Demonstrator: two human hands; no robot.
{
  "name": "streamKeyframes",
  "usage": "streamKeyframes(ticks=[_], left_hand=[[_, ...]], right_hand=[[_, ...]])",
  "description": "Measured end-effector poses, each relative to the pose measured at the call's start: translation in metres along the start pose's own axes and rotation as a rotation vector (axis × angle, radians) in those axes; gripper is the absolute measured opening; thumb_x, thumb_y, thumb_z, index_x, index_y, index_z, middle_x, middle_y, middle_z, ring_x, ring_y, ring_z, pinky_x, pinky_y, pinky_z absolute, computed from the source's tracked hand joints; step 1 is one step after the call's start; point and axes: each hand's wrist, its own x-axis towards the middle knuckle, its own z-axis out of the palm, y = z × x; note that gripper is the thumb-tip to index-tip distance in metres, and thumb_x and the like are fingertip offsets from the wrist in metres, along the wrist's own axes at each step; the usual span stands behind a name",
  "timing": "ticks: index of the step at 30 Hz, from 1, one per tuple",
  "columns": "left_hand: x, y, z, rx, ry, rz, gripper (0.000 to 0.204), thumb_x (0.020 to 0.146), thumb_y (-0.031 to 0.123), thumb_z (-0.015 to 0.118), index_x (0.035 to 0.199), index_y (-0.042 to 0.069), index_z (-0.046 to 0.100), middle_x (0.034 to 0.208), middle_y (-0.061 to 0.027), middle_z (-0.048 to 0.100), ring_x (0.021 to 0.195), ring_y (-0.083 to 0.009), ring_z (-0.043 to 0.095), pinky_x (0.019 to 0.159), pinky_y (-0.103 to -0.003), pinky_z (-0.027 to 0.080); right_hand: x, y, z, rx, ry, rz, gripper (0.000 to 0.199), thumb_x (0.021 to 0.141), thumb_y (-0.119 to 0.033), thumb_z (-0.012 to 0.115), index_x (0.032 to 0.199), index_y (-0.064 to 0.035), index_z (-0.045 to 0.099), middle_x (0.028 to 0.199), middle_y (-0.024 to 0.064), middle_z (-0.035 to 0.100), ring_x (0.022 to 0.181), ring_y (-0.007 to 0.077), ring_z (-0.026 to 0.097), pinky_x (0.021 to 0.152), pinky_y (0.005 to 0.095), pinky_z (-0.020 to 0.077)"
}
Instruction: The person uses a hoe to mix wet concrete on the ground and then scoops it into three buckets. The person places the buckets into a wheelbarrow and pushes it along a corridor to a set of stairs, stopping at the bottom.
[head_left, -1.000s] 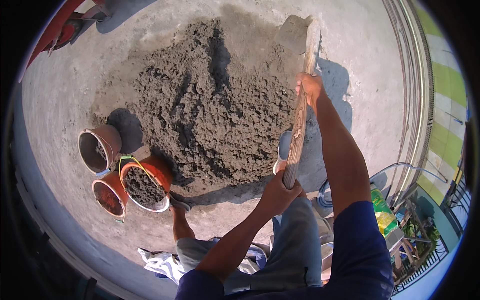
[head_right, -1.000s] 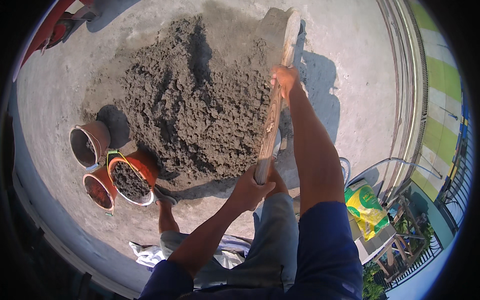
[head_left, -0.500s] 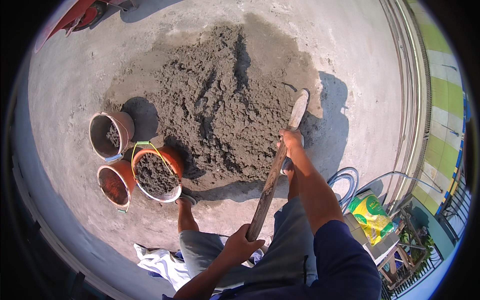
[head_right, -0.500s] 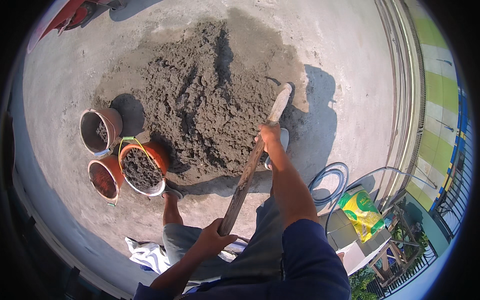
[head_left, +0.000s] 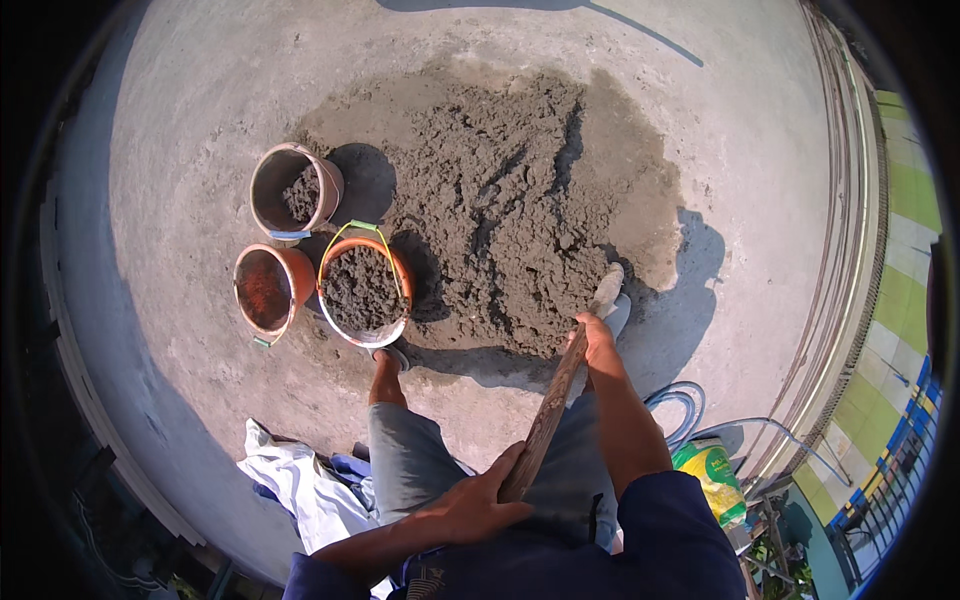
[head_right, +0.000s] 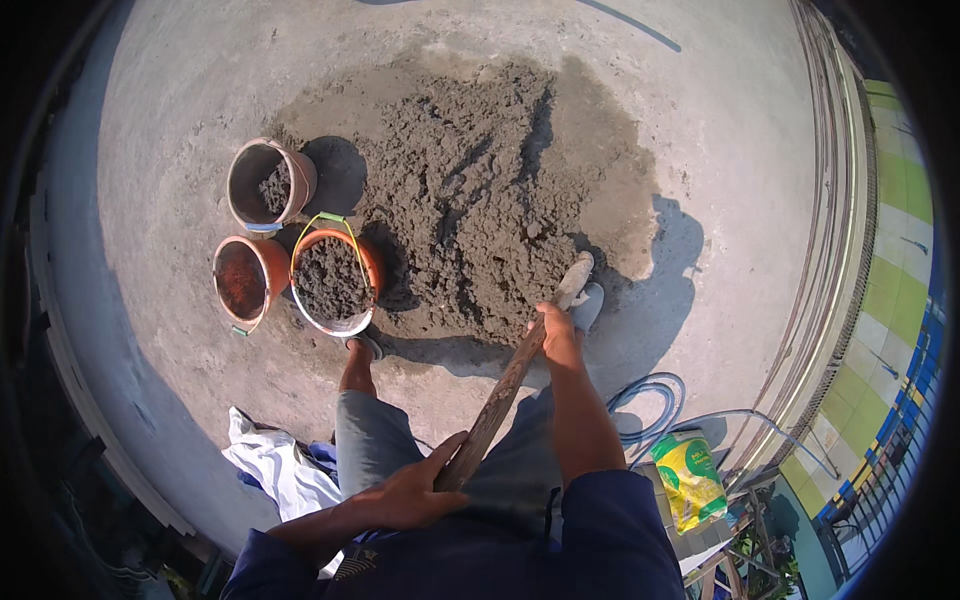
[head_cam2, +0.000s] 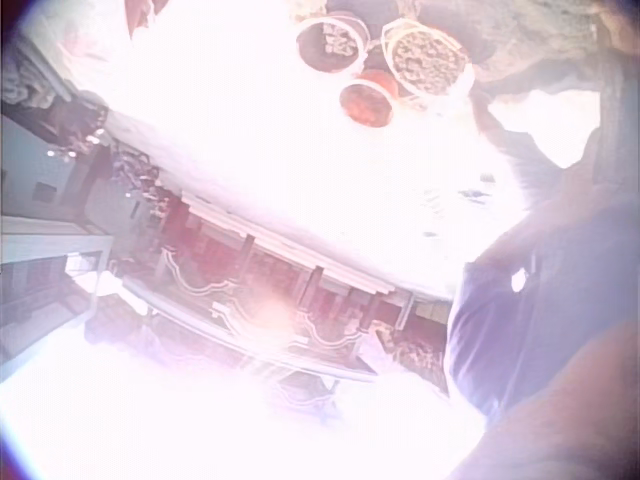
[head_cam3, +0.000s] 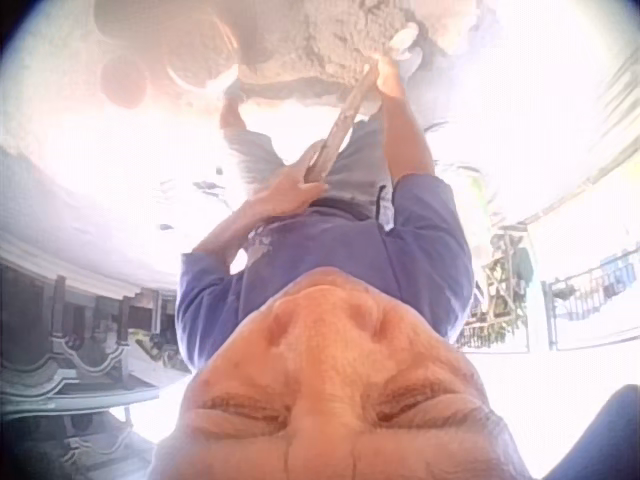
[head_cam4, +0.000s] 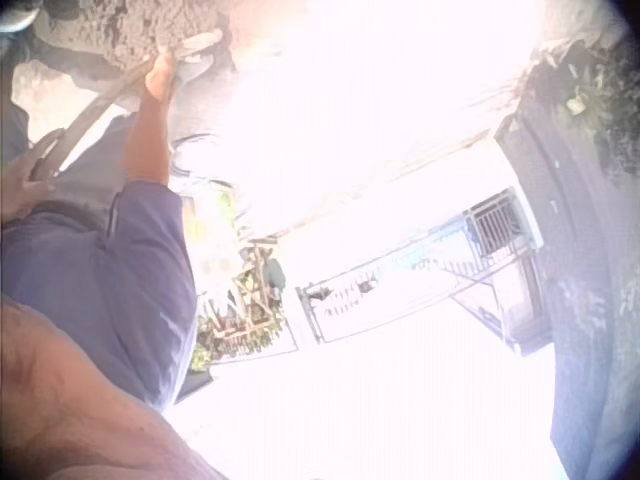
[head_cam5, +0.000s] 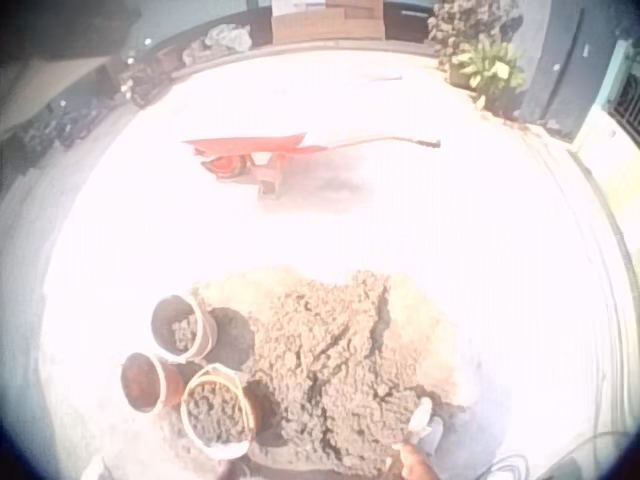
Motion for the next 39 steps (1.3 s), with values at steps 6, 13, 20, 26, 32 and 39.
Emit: streamKeyframes(ticks=[6, 13, 20, 26, 32, 39], left_hand=[[-0.067, 0.012, -0.027, -0.340, -0.288, 0.227, 0.069, 0.090, 0.034, 0.057, 0.145, 0.008, 0.025, 0.093, -0.0151, 0.058, 0.078, -0.0181, 0.058, 0.073, -0.029, 0.045], [-0.146, -0.035, -0.052, -0.590, -0.144, 0.508, 0.062, 0.093, 0.039, 0.053, 0.140, 0.004, 0.032, 0.095, -0.0052, 0.053, 0.079, -0.0117, 0.052, 0.067, -0.026, 0.041], [-0.236, -0.098, -0.066, -0.637, 0.074, 0.879, 0.062, 0.093, 0.040, 0.053, 0.138, 0.003, 0.032, 0.092, -0.0051, 0.056, 0.078, -0.0121, 0.055, 0.071, -0.027, 0.043], [-0.295, -0.167, -0.078, -0.818, 0.215, 0.865, 0.056, 0.088, 0.017, 0.060, 0.138, 0.010, 0.034, 0.087, -0.0035, 0.055, 0.077, -0.0108, 0.057, 0.072, -0.028, 0.044], [-0.228, -0.272, -0.063, -0.824, 0.758, 0.610, 0.068, 0.076, 0.007, 0.065, 0.137, 0.011, 0.035, 0.092, -0.0111, 0.060, 0.078, -0.0245, 0.063, 0.074, -0.032, 0.048], [-0.093, -0.407, -0.131, -0.552, 1.047, 0.221, 0.049, 0.070, 0.005, 0.061, 0.116, 0.010, 0.049, 0.093, -0.0237, 0.063, 0.089, -0.0408, 0.062, 0.078, -0.044, 0.048]], right_hand=[[-0.067, 0.000, 0.034, -0.031, -0.040, 0.119, 0.040, 0.079, -0.022, 0.061, 0.112, -0.0108, 0.041, 0.077, 0.0128, 0.051, 0.059, 0.0284, 0.052, 0.055, 0.0461, 0.0472], [-0.120, 0.013, 0.122, -0.119, -0.186, 0.110, 0.044, 0.079, -0.022, 0.061, 0.113, -0.0110, 0.035, 0.074, 0.0135, 0.049, 0.058, 0.0285, 0.050, 0.055, 0.0464, 0.0451], [-0.214, 0.024, 0.281, -0.337, -0.197, -0.006, 0.037, 0.078, -0.017, 0.062, 0.108, -0.0071, 0.042, 0.072, 0.0122, 0.050, 0.055, 0.0269, 0.049, 0.052, 0.0429, 0.0440], [-0.281, 0.050, 0.421, -0.499, -0.378, -0.277, 0.025, 0.080, -0.014, 0.060, 0.099, -0.0065, 0.046, 0.068, 0.0080, 0.050, 0.052, 0.0225, 0.050, 0.047, 0.0390, 0.0444], [-0.274, 0.108, 0.526, -0.617, -0.409, -0.573, 0.032, 0.078, -0.011, 0.064, 0.100, -0.0082, 0.041, 0.070, 0.0075, 0.048, 0.051, 0.0195, 0.050, 0.044, 0.0358, 0.0432], [-0.230, 0.165, 0.607, -0.804, -0.286, -0.649, 0.084, 0.079, -0.006, 0.060, 0.145, -0.0031, 0.008, 0.094, 0.0164, 0.049, 0.063, 0.0227, 0.057, 0.052, 0.0363, 0.0486]])
